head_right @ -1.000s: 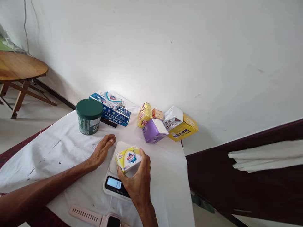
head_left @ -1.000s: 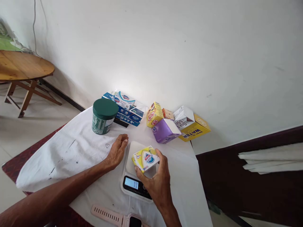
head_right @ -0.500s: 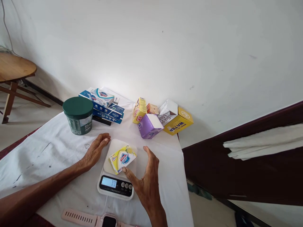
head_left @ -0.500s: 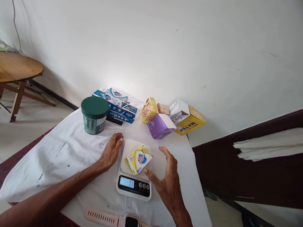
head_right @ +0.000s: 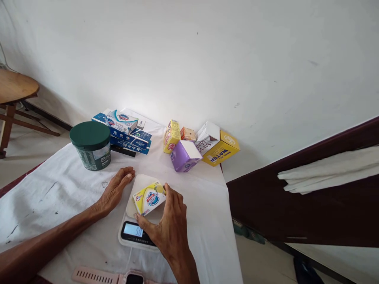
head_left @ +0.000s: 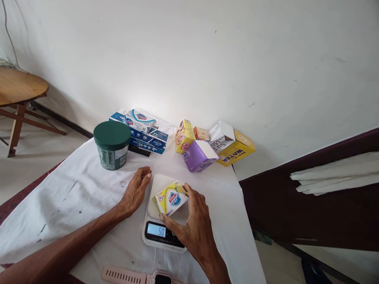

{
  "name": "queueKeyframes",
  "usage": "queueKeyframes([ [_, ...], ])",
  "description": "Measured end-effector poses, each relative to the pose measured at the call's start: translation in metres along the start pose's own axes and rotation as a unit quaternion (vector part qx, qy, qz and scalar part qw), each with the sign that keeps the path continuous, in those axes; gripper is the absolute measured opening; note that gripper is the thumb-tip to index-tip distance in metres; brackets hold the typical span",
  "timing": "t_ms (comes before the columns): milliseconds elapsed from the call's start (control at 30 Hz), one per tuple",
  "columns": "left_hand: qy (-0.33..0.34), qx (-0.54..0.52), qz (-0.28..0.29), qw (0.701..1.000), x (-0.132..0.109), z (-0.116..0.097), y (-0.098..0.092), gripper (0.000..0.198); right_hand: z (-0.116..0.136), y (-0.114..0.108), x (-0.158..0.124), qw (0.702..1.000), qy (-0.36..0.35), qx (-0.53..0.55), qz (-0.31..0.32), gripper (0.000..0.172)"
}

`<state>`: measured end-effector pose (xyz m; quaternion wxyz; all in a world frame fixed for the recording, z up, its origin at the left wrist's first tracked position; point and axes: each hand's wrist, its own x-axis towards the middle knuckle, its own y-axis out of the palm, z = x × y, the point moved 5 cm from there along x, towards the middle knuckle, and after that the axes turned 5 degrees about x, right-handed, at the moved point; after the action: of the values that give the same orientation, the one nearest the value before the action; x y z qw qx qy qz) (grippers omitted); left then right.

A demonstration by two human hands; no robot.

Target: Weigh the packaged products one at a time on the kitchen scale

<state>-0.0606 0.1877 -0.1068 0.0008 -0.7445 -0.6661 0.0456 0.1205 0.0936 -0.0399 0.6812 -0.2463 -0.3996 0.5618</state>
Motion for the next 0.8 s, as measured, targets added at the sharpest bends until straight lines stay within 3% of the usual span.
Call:
queueKeyframes([
  [67, 0.002, 0.012, -0.001, 1.0, 0.0, -0.002, -0.001, 0.049, 0.003, 0.001, 0.001, 1.0, -0.004, -0.022, -0.012, 0.097],
  [200, 0.002, 0.037, 0.002, 0.999, 0.0, -0.002, -0.001, 0.047, 0.006, -0.003, 0.007, 1.0, -0.007, -0.002, -0.025, 0.085],
  [367, -0.004, 0.038, 0.006, 0.999, -0.002, -0.003, -0.001, 0.047, -0.003, -0.041, 0.04, 0.996, 0.037, 0.042, -0.072, 0.081],
  [567, -0.016, 0.058, 0.01, 0.998, -0.005, -0.011, -0.002, 0.051, -0.032, -0.093, 0.142, 0.978, 0.102, 0.01, -0.179, 0.086],
  [700, -0.018, 0.052, 0.013, 0.998, -0.005, -0.012, 0.0, 0.05, -0.049, -0.091, 0.216, 0.971, 0.138, -0.021, -0.195, 0.085],
  [800, -0.018, 0.042, 0.017, 0.999, -0.005, -0.012, 0.002, 0.05, -0.056, -0.079, 0.253, 0.968, 0.149, -0.034, -0.197, 0.081],
])
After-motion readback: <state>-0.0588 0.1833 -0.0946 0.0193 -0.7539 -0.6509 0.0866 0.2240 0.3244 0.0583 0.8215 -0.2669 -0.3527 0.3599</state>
